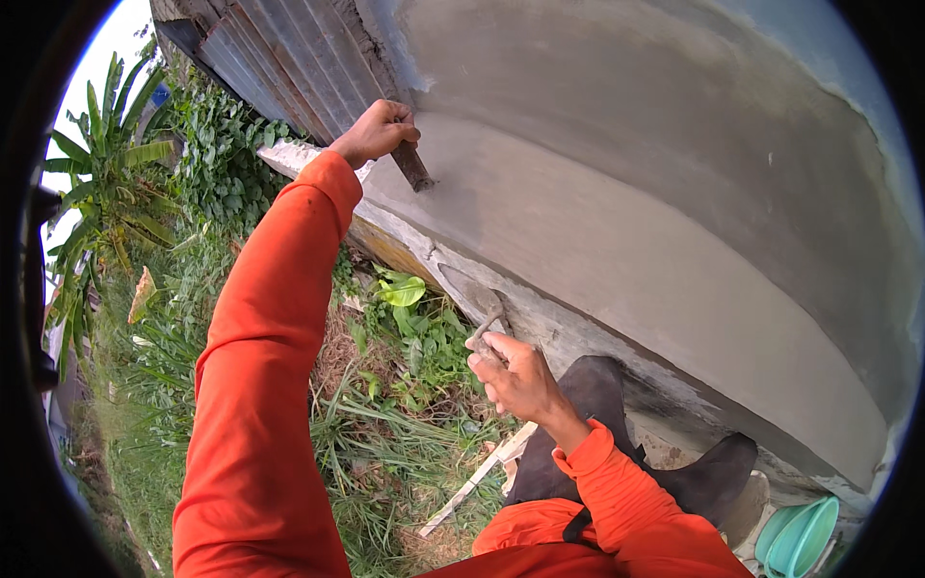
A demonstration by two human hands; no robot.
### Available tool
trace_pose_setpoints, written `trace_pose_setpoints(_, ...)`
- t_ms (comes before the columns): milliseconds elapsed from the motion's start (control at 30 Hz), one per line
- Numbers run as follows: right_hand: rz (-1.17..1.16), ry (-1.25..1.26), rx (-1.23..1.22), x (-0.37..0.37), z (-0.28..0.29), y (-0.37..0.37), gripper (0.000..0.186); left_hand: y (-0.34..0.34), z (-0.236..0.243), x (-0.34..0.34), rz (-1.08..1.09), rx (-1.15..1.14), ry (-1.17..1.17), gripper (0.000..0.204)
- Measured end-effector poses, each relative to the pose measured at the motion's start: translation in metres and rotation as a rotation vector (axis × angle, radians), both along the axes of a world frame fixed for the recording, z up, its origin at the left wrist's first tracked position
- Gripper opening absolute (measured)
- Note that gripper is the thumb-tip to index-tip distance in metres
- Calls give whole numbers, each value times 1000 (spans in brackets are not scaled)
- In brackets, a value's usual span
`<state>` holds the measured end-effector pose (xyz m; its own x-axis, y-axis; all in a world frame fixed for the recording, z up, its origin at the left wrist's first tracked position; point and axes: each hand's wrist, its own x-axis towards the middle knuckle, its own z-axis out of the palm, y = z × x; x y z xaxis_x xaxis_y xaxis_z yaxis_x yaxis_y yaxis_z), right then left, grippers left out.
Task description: The person applies wet cement to a low outdoor wall using a trowel and a straightedge, smoothing the surface in long strokes. A green bucket and a metal mixing bowl are nearby on the ground.
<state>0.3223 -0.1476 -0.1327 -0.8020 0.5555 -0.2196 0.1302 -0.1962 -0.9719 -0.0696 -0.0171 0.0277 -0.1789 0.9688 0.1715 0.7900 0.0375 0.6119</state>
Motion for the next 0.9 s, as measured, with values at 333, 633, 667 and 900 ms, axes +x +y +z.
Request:
trace_pose_setpoints(333, 349, -462, 1050, -127, 122, 117, 30, 5, 1, -6, -18, 30, 91, 16)
trace_pose_setpoints(633, 539, -833, 1114, -188, 168, 134, 22, 9, -5, -10, -23, 39, 59, 18)
trace_pose_setpoints(667, 538, -841, 1090, -184, 170, 136, 22, 9, -5, -9, -18, 36, 48, 18)
trace_pose_setpoints(900, 577, -926, 1043, -112, 170, 150, 21, 5, 2, -4, 4, 9, 76, 15)
